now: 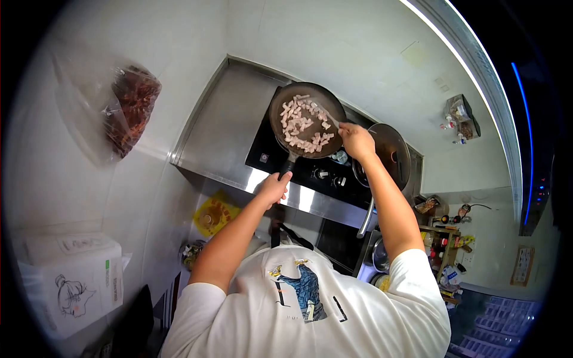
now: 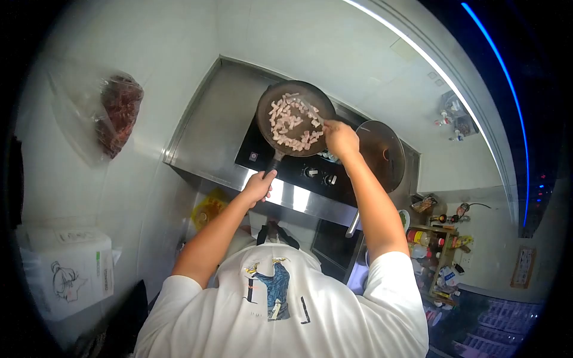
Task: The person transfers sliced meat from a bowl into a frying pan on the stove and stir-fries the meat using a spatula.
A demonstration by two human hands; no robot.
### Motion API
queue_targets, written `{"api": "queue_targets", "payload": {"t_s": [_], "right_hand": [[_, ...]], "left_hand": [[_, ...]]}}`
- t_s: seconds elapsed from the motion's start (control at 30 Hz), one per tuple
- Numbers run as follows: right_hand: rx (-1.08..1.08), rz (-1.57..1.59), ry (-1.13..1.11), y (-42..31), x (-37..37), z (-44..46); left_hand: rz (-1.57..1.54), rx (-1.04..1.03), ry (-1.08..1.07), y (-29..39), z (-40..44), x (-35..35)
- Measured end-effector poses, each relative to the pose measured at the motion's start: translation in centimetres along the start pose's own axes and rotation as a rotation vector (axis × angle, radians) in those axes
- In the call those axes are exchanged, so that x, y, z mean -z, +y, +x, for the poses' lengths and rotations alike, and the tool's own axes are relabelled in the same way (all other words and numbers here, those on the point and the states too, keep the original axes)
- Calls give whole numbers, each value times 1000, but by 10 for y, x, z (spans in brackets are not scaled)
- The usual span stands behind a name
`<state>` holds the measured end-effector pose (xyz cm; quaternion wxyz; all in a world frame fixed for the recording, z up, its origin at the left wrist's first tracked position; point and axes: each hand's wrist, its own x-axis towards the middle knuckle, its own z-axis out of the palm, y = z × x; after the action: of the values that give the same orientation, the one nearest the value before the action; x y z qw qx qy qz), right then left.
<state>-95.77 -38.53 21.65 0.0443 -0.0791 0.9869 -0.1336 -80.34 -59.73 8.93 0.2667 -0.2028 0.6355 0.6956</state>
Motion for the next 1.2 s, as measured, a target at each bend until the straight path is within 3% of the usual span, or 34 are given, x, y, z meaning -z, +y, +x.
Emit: {"api": "queue_targets", "payload": {"t_s": [0.2, 0.3, 0.43, 0.5, 0.57, 0.63, 0.77, 0.87, 1.03, 1.2], "right_hand": [[-98, -57, 12, 16, -22, -24], [-59, 122, -175, 45, 7, -49], [-34, -42, -250, 34, 90, -83], [-144, -165, -328, 12, 114, -91], [-14, -282, -264, 37, 81, -77], [-72, -239, -186, 20, 45, -61], [-174, 118, -105, 27, 2, -29], [-220, 616, 23, 51, -62, 5], [-104, 324, -99, 1, -84, -27], [-23, 57, -195, 19, 15, -78]], "left_hand": [[-4, 19, 4, 3, 0, 0], [2, 23, 4, -1, 3, 1], [-13, 49, -4, 0, 3, 3], [-12, 54, -6, 2, 0, 4], [-6, 63, -20, 3, -1, 3], [-39, 59, -55, 3, -1, 5], [-86, 85, -103, 5, -3, 9], [-104, 78, -104, -1, 2, 8], [-186, 61, -108, -10, 13, 6], [-274, 104, -125, -3, 9, 7]]}}
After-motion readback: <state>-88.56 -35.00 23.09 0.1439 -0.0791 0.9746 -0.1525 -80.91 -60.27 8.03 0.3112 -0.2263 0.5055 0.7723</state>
